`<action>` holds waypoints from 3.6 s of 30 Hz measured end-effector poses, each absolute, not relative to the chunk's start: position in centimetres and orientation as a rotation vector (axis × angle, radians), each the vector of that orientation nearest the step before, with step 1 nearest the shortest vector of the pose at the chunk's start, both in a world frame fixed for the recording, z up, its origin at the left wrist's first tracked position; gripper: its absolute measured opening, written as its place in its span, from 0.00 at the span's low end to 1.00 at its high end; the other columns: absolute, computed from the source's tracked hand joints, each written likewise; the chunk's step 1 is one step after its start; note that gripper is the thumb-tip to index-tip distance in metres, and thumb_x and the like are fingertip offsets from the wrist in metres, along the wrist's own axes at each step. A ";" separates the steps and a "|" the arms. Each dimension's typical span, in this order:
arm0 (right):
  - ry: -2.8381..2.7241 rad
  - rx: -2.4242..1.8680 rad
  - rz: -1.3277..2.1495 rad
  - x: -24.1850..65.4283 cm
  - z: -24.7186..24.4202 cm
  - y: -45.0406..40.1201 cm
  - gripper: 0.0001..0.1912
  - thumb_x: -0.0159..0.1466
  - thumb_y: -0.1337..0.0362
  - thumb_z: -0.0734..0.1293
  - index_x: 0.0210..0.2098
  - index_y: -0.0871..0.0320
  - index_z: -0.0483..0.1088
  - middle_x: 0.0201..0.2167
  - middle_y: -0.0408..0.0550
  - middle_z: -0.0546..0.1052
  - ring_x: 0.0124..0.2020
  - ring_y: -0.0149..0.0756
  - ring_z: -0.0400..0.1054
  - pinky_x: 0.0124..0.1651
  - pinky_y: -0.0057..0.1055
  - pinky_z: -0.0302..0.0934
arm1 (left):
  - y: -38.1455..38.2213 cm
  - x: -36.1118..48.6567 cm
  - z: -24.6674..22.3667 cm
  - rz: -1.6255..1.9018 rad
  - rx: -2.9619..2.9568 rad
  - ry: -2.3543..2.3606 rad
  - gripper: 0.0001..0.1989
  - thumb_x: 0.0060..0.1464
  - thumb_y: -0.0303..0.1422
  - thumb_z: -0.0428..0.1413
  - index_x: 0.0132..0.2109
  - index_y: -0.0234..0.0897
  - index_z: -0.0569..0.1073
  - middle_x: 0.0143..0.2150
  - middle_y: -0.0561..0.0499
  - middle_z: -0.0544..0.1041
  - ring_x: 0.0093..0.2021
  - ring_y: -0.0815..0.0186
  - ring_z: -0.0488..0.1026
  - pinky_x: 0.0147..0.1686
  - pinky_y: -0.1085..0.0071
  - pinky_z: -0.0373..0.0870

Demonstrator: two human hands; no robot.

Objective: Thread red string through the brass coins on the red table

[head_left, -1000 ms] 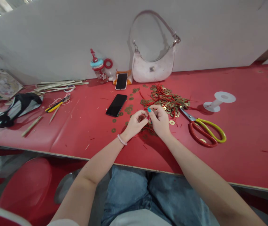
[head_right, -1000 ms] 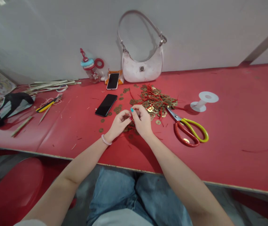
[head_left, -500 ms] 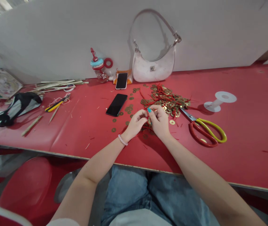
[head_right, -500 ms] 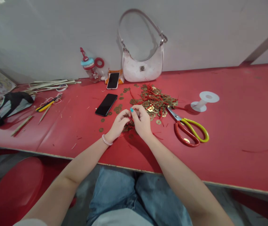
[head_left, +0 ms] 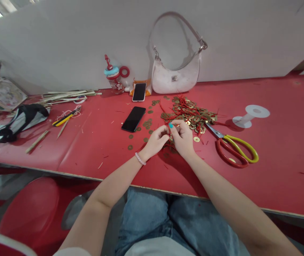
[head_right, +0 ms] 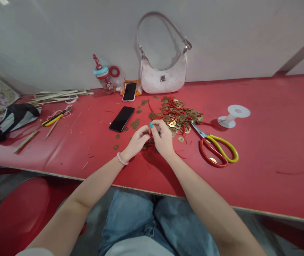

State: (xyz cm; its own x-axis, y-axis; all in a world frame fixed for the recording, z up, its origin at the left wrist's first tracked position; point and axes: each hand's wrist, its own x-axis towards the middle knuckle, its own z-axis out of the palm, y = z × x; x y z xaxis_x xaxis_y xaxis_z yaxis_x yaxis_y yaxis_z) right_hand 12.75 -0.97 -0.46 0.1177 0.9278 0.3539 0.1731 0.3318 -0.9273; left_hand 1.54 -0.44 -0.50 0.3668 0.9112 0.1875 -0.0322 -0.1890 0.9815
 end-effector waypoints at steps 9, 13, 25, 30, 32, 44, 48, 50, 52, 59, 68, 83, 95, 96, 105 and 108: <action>-1.291 -1.120 0.810 12.9 -0.9 -0.6 0.05 0.61 0.60 0.59 0.34 0.55 0.61 0.16 0.35 0.51 0.15 0.25 0.45 0.18 0.25 0.42 | 3.8 -0.2 -0.4 1.079 1.896 1.208 0.07 0.54 0.32 0.46 0.39 0.35 0.66 0.41 0.46 0.72 0.43 0.66 0.68 0.46 0.68 0.63; -1.275 -1.105 0.871 12.7 -1.0 -0.7 0.05 0.61 0.61 0.58 0.34 0.55 0.60 0.16 0.35 0.51 0.15 0.25 0.45 0.19 0.25 0.42 | 9.4 -1.4 0.2 0.877 2.215 1.615 0.13 0.52 0.31 0.49 0.45 0.32 0.65 0.46 0.40 0.70 0.50 0.58 0.65 0.51 0.59 0.59; -1.418 -1.125 0.851 12.7 -1.7 -0.5 0.05 0.62 0.61 0.56 0.34 0.55 0.60 0.16 0.36 0.50 0.17 0.26 0.46 0.21 0.25 0.42 | 19.5 -4.7 -0.4 0.240 2.245 2.054 0.36 0.53 0.46 0.42 0.64 0.34 0.42 0.61 0.38 0.57 0.62 0.46 0.47 0.56 0.41 0.37; -1.447 -1.130 0.827 12.7 -1.3 -0.6 0.05 0.62 0.62 0.56 0.33 0.55 0.61 0.16 0.36 0.50 0.17 0.26 0.46 0.21 0.25 0.42 | 17.7 -3.9 0.2 0.464 2.483 1.820 0.30 0.54 0.42 0.45 0.62 0.35 0.51 0.61 0.40 0.57 0.60 0.49 0.51 0.57 0.44 0.41; -1.435 -1.134 0.809 12.8 -1.3 -0.6 0.05 0.61 0.62 0.57 0.34 0.55 0.61 0.16 0.36 0.51 0.17 0.26 0.46 0.21 0.25 0.42 | 16.5 -3.2 0.2 0.562 2.541 1.680 0.26 0.55 0.39 0.45 0.59 0.35 0.56 0.60 0.41 0.60 0.59 0.52 0.53 0.57 0.48 0.43; -1.381 -1.266 0.589 13.7 -1.7 0.1 0.06 0.60 0.62 0.58 0.35 0.57 0.63 0.17 0.36 0.58 0.17 0.27 0.51 0.23 0.26 0.48 | 3.6 1.1 -0.3 0.991 2.123 0.914 0.13 0.58 0.36 0.42 0.39 0.33 0.68 0.37 0.46 0.71 0.38 0.66 0.68 0.42 0.70 0.64; -1.402 -1.286 0.552 13.9 -1.9 0.2 0.07 0.60 0.62 0.58 0.36 0.58 0.63 0.21 0.40 0.66 0.19 0.27 0.56 0.26 0.27 0.52 | 1.8 1.9 -1.1 1.012 1.867 0.897 0.11 0.57 0.35 0.45 0.41 0.33 0.66 0.37 0.48 0.70 0.37 0.68 0.67 0.40 0.71 0.64; -1.384 -1.270 0.564 13.9 -1.9 0.2 0.08 0.60 0.62 0.58 0.36 0.58 0.63 0.23 0.41 0.67 0.19 0.27 0.57 0.27 0.27 0.54 | 1.5 2.1 -1.5 0.997 1.784 0.890 0.10 0.56 0.35 0.46 0.40 0.33 0.66 0.35 0.49 0.70 0.35 0.69 0.66 0.38 0.72 0.64; -1.357 -1.258 0.593 13.9 -1.7 0.1 0.07 0.60 0.62 0.58 0.35 0.58 0.63 0.23 0.40 0.66 0.20 0.28 0.57 0.27 0.27 0.54 | 1.4 2.2 -1.8 0.982 1.736 0.889 0.09 0.56 0.36 0.46 0.39 0.34 0.66 0.35 0.50 0.69 0.33 0.70 0.66 0.37 0.73 0.64; -1.292 -1.222 0.671 13.8 -1.0 0.0 0.05 0.59 0.63 0.58 0.34 0.57 0.62 0.21 0.40 0.64 0.19 0.27 0.54 0.24 0.26 0.51 | 1.0 2.2 -2.0 0.968 1.713 1.016 0.08 0.54 0.37 0.48 0.34 0.36 0.64 0.28 0.53 0.67 0.27 0.71 0.63 0.30 0.74 0.63; -1.125 -1.182 0.695 14.5 -1.4 0.8 0.07 0.59 0.60 0.59 0.34 0.56 0.61 0.17 0.35 0.54 0.16 0.26 0.47 0.19 0.25 0.44 | 1.3 1.1 -1.1 0.980 1.855 1.055 0.08 0.53 0.33 0.49 0.39 0.35 0.69 0.38 0.48 0.74 0.38 0.67 0.70 0.40 0.71 0.66; -1.098 -1.075 0.564 15.6 -0.9 1.4 0.07 0.62 0.64 0.55 0.40 0.56 0.57 0.32 0.46 0.72 0.34 0.31 0.67 0.39 0.31 0.60 | 3.6 -4.2 -1.5 0.869 2.205 1.351 0.08 0.52 0.30 0.49 0.38 0.36 0.71 0.39 0.48 0.75 0.39 0.66 0.71 0.43 0.67 0.66; -2.229 -1.360 0.299 15.5 -2.8 1.5 0.05 0.54 0.66 0.65 0.31 0.58 0.68 0.37 0.51 0.70 0.40 0.40 0.61 0.43 0.36 0.54 | 3.2 -5.0 -1.2 0.741 2.391 1.451 0.09 0.52 0.33 0.49 0.37 0.37 0.72 0.35 0.49 0.74 0.34 0.66 0.70 0.36 0.70 0.66; -2.238 -1.368 0.294 15.5 -2.8 1.5 0.03 0.54 0.66 0.65 0.29 0.58 0.68 0.37 0.51 0.70 0.39 0.39 0.60 0.43 0.35 0.54 | 3.1 -4.9 -1.1 0.656 2.449 1.440 0.09 0.52 0.33 0.49 0.36 0.37 0.72 0.35 0.49 0.74 0.35 0.65 0.70 0.37 0.69 0.66; -2.127 -1.469 0.180 15.7 -3.0 1.9 0.09 0.56 0.74 0.59 0.32 0.58 0.68 0.37 0.52 0.71 0.40 0.40 0.60 0.42 0.36 0.52 | 2.9 -5.0 -1.2 0.405 2.568 1.457 0.09 0.52 0.31 0.47 0.35 0.38 0.71 0.36 0.47 0.73 0.34 0.64 0.70 0.35 0.69 0.66; -2.167 -1.348 0.220 15.4 -2.5 1.3 0.09 0.56 0.71 0.60 0.35 0.57 0.69 0.40 0.50 0.71 0.43 0.41 0.59 0.44 0.36 0.52 | 3.2 -5.1 -1.6 0.427 2.562 1.501 0.09 0.55 0.30 0.45 0.35 0.37 0.70 0.37 0.47 0.72 0.35 0.63 0.70 0.36 0.68 0.65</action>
State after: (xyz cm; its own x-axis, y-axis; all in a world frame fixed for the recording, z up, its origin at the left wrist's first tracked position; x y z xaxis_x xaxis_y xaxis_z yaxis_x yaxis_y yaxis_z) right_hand 15.41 1.32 -2.47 -0.3279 0.8648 0.3803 0.7708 0.4777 -0.4216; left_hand -5.06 3.18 -1.57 0.4615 0.8704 0.1714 0.8301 -0.4919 0.2627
